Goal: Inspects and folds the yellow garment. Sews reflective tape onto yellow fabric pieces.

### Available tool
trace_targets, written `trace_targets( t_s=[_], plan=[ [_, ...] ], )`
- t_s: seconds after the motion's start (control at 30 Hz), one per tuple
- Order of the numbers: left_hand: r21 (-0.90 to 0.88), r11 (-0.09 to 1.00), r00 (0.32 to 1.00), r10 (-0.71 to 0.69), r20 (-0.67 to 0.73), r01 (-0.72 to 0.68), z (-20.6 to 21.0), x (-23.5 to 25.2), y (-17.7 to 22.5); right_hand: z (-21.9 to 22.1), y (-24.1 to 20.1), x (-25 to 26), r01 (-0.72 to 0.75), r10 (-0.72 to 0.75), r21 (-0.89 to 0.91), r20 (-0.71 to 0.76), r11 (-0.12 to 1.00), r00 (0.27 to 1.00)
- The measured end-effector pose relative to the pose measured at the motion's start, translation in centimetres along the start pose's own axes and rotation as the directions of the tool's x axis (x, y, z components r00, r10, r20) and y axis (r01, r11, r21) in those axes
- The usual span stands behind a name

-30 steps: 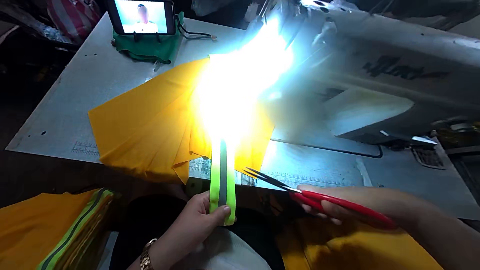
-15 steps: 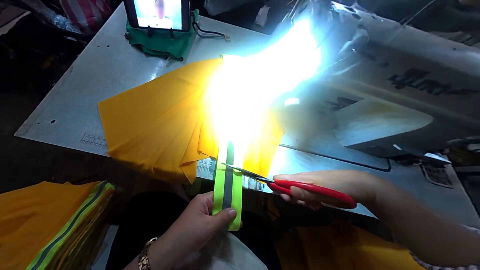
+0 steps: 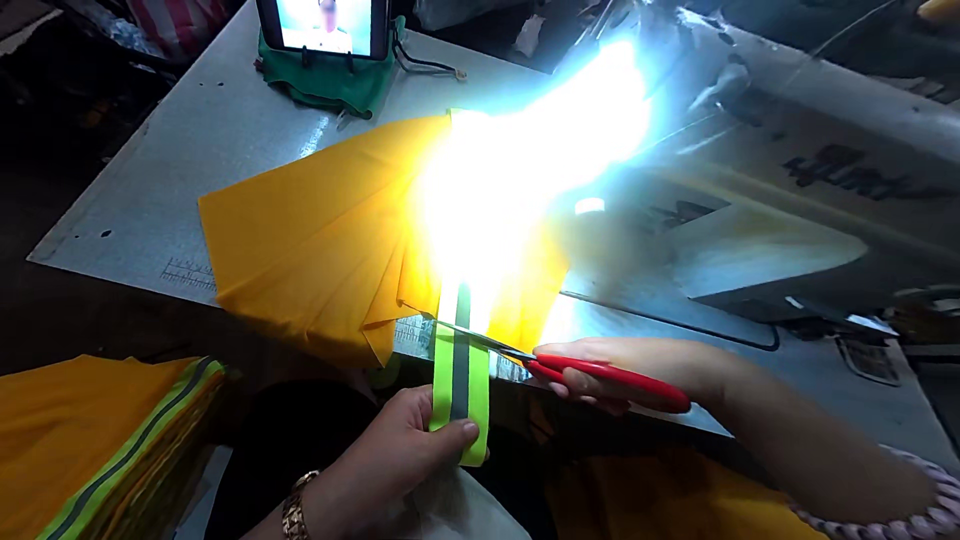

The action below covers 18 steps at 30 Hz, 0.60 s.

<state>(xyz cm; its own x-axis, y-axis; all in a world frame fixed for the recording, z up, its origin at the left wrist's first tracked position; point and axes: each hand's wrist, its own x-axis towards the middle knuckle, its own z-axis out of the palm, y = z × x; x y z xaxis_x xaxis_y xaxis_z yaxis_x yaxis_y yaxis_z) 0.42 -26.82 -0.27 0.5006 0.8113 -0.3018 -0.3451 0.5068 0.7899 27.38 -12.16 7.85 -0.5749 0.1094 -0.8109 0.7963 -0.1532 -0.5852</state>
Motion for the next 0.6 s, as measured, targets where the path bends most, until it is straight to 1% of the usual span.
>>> trace_targets(
  t_s=[0.1, 0.17, 0.23, 0.27, 0.3, 0.33, 0.4, 0.43, 0.47, 0.5, 0.53, 0.57, 0.6],
  plan=[
    [0.018, 1.000, 1.000, 0.000, 0.021, 0.000, -0.4, -0.1, 0.0, 0.2, 0.0, -0.2, 0.018, -0.016, 0.022, -0.091, 1.000, 0.996],
    [0.087, 0.996, 0.998, -0.005, 0.061, -0.001, -0.6, -0.2, -0.1, 0.6, 0.0, -1.3, 0.008, -0.006, 0.013, -0.136, 1.000, 0.991],
    [0.214, 0.977, 0.996, -0.013, 0.086, -0.005, -0.7, -0.4, 0.0, 1.0, 0.7, -3.1, -0.018, 0.008, -0.037, -0.257, 0.999, 0.966],
    [0.296, 0.955, 0.995, -0.020, 0.097, -0.010, -0.9, -0.5, 0.1, 1.2, 1.8, -4.1, -0.030, 0.002, -0.074, -0.357, 0.997, 0.934],
    [0.372, 0.928, 0.994, -0.023, 0.109, -0.020, -1.1, -0.6, 0.2, 1.4, 3.2, -5.1, -0.057, -0.006, -0.118, -0.476, 0.991, 0.879],
    [0.442, 0.896, 0.992, -0.018, 0.125, -0.039, -1.3, -0.7, 0.3, 1.7, 4.7, -5.9, -0.103, -0.009, -0.152, -0.601, 0.983, 0.800],
    [0.553, 0.820, 0.982, 0.051, 0.180, -0.144, -1.3, -0.9, 0.7, 2.3, 8.1, -6.8, -0.256, 0.023, -0.162, -0.804, 0.953, 0.595],
    [0.597, 0.768, 0.967, 0.120, 0.224, -0.233, -1.2, -1.0, 1.0, 2.6, 9.8, -6.8, -0.325, 0.049, -0.129, -0.871, 0.937, 0.489],
    [0.630, 0.703, 0.942, 0.198, 0.271, -0.329, -0.9, -0.9, 1.4, 2.8, 11.4, -6.7, -0.377, 0.045, -0.113, -0.922, 0.919, 0.385],
    [0.651, 0.637, 0.910, 0.269, 0.315, -0.413, -0.4, -0.7, 2.1, 3.3, 12.7, -6.6, -0.415, 0.003, -0.123, -0.957, 0.902, 0.290],
    [0.662, 0.577, 0.878, 0.328, 0.348, -0.478, 0.2, -0.5, 2.8, 3.9, 13.5, -6.5, -0.449, -0.081, -0.173, -0.973, 0.876, 0.216],
    [0.665, 0.532, 0.850, 0.375, 0.371, -0.525, 0.9, -0.2, 3.7, 4.7, 13.4, -6.4, -0.468, -0.182, -0.245, -0.967, 0.849, 0.176],
    [0.657, 0.499, 0.821, 0.420, 0.387, -0.565, 1.8, 0.1, 4.5, 5.9, 12.0, -6.2, -0.451, -0.264, -0.324, -0.945, 0.832, 0.191]
  ],
)
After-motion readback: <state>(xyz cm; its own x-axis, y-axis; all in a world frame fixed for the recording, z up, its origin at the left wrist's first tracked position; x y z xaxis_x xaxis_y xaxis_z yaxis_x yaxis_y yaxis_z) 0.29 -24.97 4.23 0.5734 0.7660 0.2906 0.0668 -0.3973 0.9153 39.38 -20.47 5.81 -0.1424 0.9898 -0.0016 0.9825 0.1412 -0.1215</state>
